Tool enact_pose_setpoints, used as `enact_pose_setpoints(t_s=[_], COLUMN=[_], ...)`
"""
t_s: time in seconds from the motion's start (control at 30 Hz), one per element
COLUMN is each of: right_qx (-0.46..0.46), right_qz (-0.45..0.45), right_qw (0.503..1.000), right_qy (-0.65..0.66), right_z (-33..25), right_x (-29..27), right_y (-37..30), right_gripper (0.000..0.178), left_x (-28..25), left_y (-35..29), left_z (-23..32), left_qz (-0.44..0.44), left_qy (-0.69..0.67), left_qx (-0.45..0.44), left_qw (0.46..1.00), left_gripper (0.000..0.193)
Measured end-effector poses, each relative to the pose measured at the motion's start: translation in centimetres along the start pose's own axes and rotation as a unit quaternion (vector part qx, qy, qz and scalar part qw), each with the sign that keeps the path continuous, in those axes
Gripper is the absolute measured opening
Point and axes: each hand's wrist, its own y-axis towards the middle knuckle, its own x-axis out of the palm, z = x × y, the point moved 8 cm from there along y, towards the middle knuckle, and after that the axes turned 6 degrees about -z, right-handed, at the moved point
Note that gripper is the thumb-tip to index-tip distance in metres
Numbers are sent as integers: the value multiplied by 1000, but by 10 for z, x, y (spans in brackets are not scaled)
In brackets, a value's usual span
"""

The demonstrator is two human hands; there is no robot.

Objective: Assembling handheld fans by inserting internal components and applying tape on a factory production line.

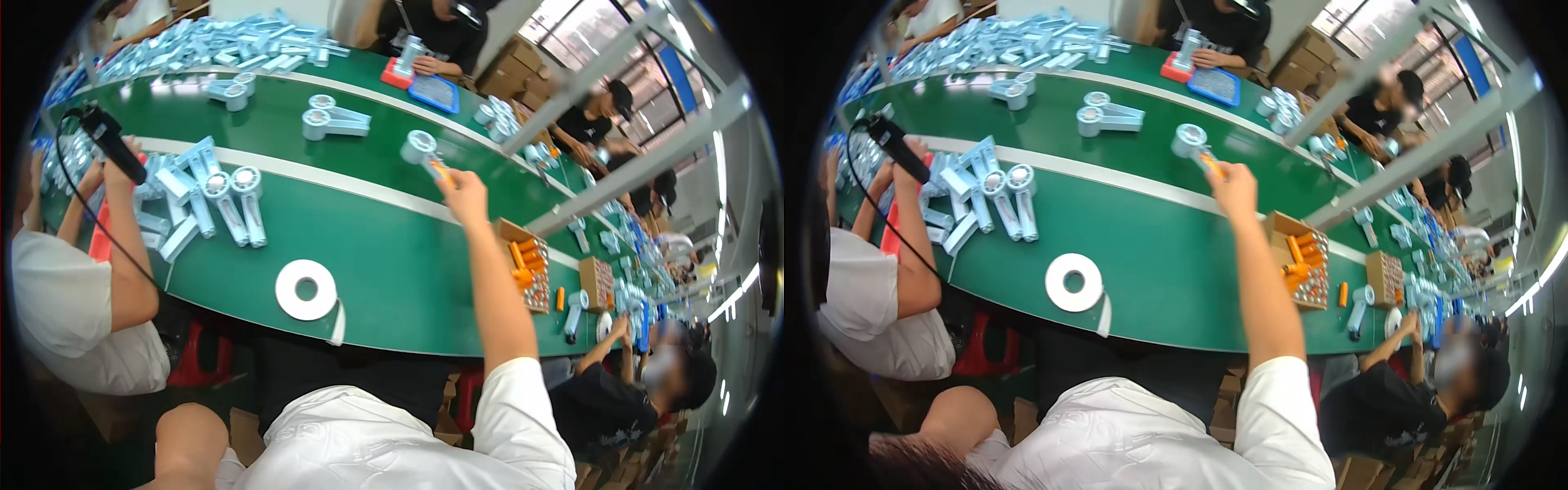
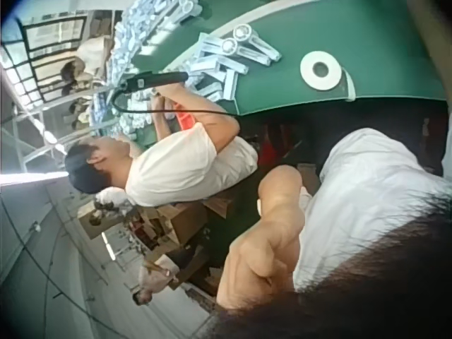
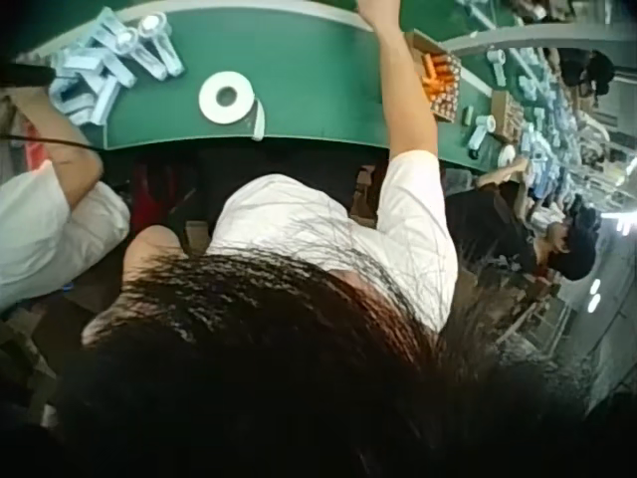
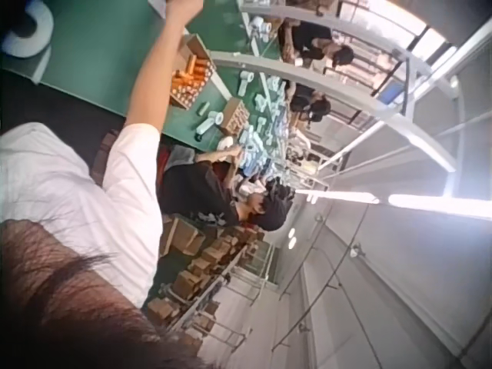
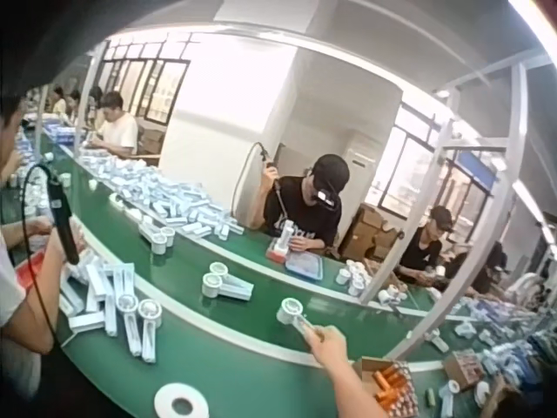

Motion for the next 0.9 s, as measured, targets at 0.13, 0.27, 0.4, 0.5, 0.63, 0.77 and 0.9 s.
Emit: enact_pose_setpoints(t_s=[0.13, 0.27, 0.4, 0.5, 0.63, 0.77, 0.9], right_qx=[9, 5, -86, -249, -254, -209, -122], right_qz=[-149, -292, -199, -239, -210, -174, -203], right_qw=[985, 946, 953, 933, 941, 961, 965], right_qy=[-88, -136, -210, -104, -82, -57, -110], right_z=[64, 66, -31, -107, -130, -137, -124], right_x=[-7, 17, 0, 51, 111, 153, 143], right_y=[55, 75, 97, 98, 118, 133, 129], right_gripper=[32, 31, 44, 48, 49, 51, 49], left_x=[-48, -174, -201, -199, -206, -200, -182], left_y=[-19, -145, -182, -187, -195, -194, -188], left_z=[-18, -112, -125, -134, -135, -140, -143], left_qz=[-97, -195, -232, -267, -270, -280, -289], left_qy=[173, 531, 643, 664, 674, 681, 708], left_qx=[-57, -278, -282, -270, -276, -282, -293], left_qw=[978, 776, 674, 644, 630, 615, 574], left_gripper=[9, 17, 17, 20, 22, 13, 33])
